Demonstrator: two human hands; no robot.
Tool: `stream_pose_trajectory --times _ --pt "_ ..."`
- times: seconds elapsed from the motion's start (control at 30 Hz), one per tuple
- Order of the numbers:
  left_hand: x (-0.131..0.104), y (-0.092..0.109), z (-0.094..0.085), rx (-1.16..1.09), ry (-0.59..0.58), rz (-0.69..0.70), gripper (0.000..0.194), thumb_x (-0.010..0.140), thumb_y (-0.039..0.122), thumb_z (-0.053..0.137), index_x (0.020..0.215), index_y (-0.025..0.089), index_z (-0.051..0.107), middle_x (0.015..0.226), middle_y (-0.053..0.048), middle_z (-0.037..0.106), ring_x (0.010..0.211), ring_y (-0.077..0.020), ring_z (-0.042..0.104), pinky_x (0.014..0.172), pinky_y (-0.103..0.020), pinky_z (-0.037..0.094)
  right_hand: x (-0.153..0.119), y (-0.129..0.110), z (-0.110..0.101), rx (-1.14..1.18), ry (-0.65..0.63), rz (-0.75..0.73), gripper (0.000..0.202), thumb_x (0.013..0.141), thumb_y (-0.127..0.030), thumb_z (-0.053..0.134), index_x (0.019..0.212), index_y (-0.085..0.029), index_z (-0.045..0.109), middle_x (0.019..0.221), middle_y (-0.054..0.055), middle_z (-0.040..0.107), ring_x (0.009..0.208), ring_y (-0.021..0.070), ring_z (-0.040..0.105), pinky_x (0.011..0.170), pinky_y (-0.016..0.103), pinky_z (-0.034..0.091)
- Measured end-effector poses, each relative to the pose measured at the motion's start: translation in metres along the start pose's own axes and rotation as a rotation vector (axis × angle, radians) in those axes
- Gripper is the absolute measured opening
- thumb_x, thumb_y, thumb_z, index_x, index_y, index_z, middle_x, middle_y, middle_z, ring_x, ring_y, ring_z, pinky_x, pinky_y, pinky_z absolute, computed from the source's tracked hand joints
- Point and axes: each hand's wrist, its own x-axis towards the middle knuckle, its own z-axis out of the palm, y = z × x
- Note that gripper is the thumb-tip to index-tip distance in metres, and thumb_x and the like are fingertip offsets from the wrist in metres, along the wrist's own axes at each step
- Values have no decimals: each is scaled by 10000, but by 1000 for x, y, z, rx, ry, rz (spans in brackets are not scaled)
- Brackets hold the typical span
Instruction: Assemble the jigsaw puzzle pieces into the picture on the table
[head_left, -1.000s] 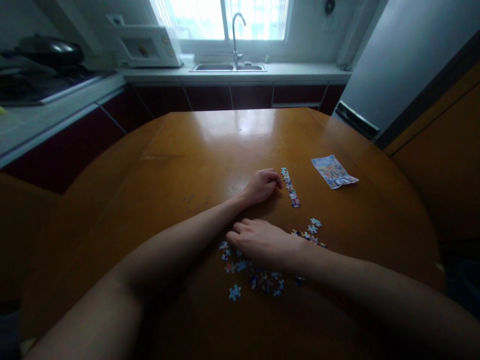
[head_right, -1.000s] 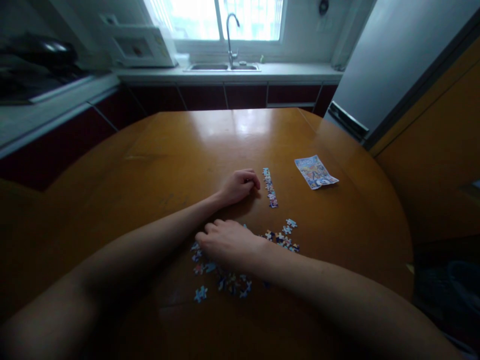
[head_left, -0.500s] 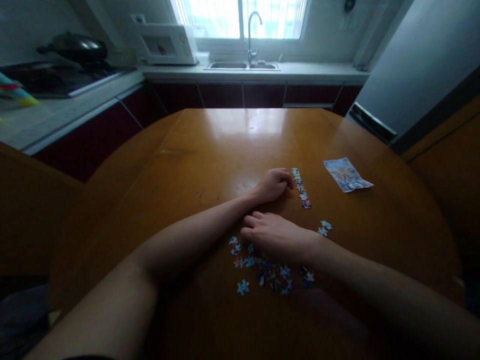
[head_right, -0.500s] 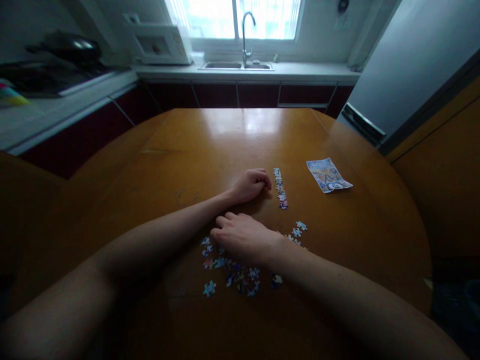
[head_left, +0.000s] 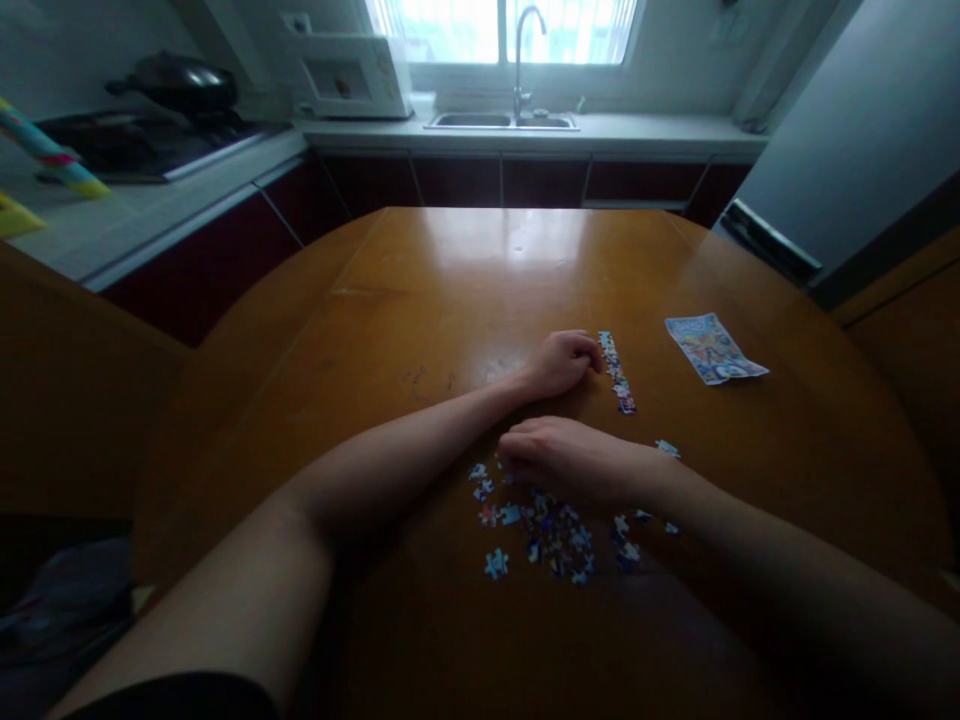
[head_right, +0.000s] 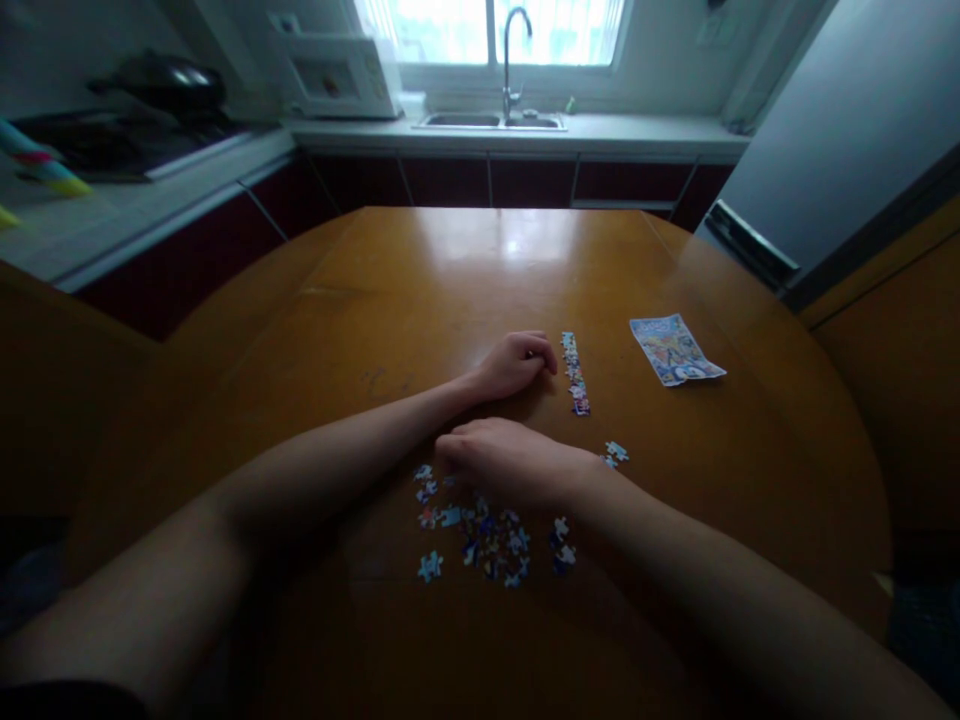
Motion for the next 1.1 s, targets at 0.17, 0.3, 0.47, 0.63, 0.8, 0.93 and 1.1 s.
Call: stream_pose_trajectory --times 0.17,0.3,0.47,0.63,0.8,0.93,1.1 --pt "2 2 -8 -111 -6 -150 254 764 -37 500 709 113 698 732 -8 663 702 -97 577 677 -232 467 -18 30 -38 316 273 43 25 905 -182 658 902 -178 683 880 28 710 793 147 609 723 297 491" --pt "4 -3 -8 -207 88 -136 106 823 49 604 801 112 687 724 0 648 671 -91 550 635 -227 443 -35 83 -69 503 646 106 121 838 -295 771 885 -204 707 846 23 713 780 158 622 746 338 508" --pt "7 -7 -6 -167 166 -160 239 873 101 626 1094 136 712 898 -48 721 732 -98 618 670 -232 500 -38 147 -76 572 935 228 152 784 -343 803 849 -230 723 750 13 685 685 151 581 676 348 485" --pt "2 9 -19 30 129 -23 128 889 231 694 987 166 744 878 -41 746 753 -113 641 669 -248 500 -23 184 -66 588 977 293 167 746 -357 813 818 -229 733 802 53 729 730 186 625 695 369 506" --pt "7 23 -37 253 129 37 126 878 253 733 984 194 767 922 -38 774 808 -134 657 722 -282 514 -19 196 -63 583 1006 279 236 741 -417 819 834 -217 733 830 58 752 762 196 653 720 369 524" --pt "26 1 -41 407 152 103 335 839 274 805 1163 208 750 1022 -64 772 879 -167 671 771 -317 540 -19 194 -64 583 975 253 265 747 -425 814 862 -202 727 817 52 749 755 189 656 708 357 522" --pt "38 -35 -34 484 174 213 214 871 327 795 1053 215 786 990 -78 777 901 -202 677 825 -370 557 -17 191 -65 548 932 260 232 770 -402 812 862 -209 721 828 59 752 764 194 657 742 378 533"
